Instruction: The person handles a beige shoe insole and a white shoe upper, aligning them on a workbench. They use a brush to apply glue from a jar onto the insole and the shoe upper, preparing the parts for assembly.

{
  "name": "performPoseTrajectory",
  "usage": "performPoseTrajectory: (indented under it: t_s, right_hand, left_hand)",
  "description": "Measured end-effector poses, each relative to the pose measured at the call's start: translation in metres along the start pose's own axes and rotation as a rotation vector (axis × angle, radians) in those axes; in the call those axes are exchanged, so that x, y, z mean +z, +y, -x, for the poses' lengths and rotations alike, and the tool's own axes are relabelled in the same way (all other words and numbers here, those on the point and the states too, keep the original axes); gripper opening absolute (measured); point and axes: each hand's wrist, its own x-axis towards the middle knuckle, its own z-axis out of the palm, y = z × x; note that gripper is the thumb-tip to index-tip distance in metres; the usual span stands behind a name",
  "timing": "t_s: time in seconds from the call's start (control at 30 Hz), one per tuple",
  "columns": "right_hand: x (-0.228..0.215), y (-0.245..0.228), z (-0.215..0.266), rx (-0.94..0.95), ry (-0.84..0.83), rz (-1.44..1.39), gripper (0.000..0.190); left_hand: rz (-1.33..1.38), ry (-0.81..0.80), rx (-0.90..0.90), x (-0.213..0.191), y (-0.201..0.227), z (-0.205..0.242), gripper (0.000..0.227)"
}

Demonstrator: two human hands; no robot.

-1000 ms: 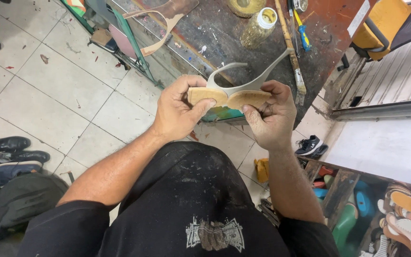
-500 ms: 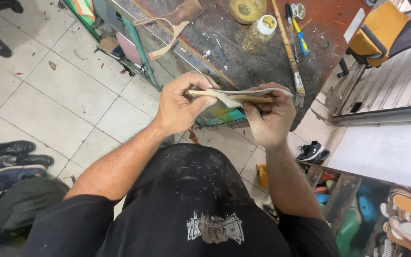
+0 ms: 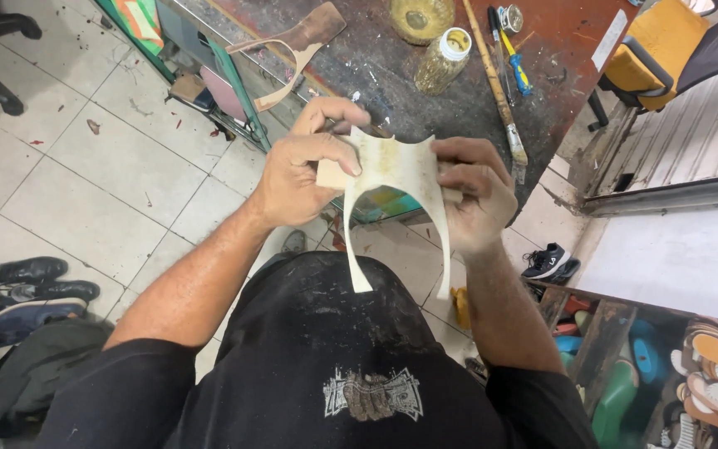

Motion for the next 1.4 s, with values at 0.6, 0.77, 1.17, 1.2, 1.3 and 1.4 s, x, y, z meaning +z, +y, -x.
performPoseTrajectory:
  t_s: [0.6,0.77,1.17,1.2,1.3,1.4]
  right_hand:
    - [-0.001,-0.007,-0.002,-0.180,0.102,0.094,0.021]
    - [0.001,-0.006,-0.010,-0.187,0.054,0.143,0.019]
    - [-0.025,0.042,0.066,0.720,0.024,-0.219,0.060]
    - [-0.026,0.042,0.067,0.722,0.026,-0.217,0.060]
    - [-0.028,0.036,0.066,0.825,0.064,-0.164,0.059]
    - [-0.033,0.024,0.063,0.944,0.001,0.056,0.053]
  left_hand:
    - [-0.083,-0.028,0.406,0.008,0.003,-0.019,0.009]
    - [-0.110,-0.043,0.311,0.009,0.000,-0.019,0.007]
    - [-0.051,0.199,-0.463,0.016,-0.047,0.006,0.038]
    - [-0.049,0.197,-0.465,0.018,-0.048,0.004,0.038]
    - [-0.020,0.197,-0.525,0.023,-0.057,0.002,0.045]
    - [-0.181,0.159,-0.564,0.030,-0.071,0.002,0.050]
